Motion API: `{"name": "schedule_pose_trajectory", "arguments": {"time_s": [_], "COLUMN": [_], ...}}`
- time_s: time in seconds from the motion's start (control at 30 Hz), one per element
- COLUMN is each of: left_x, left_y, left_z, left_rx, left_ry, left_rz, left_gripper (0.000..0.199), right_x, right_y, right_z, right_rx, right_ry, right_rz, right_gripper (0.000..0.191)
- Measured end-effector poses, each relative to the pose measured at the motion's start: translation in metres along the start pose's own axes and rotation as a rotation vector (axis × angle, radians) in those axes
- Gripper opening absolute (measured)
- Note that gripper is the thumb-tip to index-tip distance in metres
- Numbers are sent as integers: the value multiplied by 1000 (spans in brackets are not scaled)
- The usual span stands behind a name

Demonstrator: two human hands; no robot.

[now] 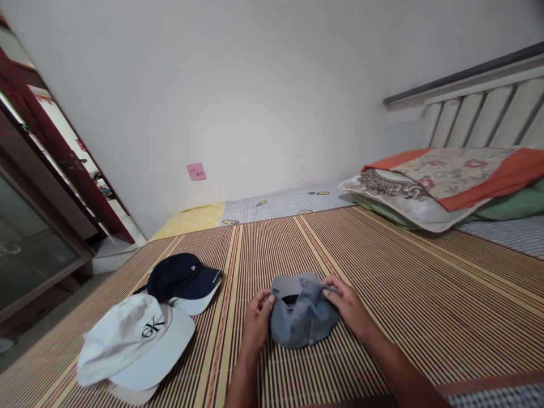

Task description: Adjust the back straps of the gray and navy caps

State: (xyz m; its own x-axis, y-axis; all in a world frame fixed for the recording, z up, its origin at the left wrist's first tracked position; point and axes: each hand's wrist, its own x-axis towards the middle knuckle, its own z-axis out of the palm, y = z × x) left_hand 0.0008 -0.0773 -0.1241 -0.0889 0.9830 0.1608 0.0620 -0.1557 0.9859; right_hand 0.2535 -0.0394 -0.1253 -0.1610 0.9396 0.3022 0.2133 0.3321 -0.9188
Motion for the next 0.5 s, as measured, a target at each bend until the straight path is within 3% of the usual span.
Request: {"name": "schedule_pose_trajectory", "arguments": {"time_s": [0.17, 0.23, 0.37, 0.5], "left_x": [0, -1, -4, -6], "left_y": [2, 3, 5, 8], "left_z": [-2, -1, -2, -6], "left_rx": [-29, -36, -45, -35], "left_ry": [-66, -109, -154, -215], "left_rz": [-22, -31, -55, -80], "left_gripper": [38, 38, 40, 38], "right_x": [-11, -14, -17, -18], "right_y": [1, 0, -1, 8], "right_z": [-29, -35, -45, -56], "right_rx": [492, 570, 591, 432], "right_ry": [-50, -77, -65, -35], "right_rz": [223, 291, 195, 174], "right_gripper": [31, 32, 35, 46]}}
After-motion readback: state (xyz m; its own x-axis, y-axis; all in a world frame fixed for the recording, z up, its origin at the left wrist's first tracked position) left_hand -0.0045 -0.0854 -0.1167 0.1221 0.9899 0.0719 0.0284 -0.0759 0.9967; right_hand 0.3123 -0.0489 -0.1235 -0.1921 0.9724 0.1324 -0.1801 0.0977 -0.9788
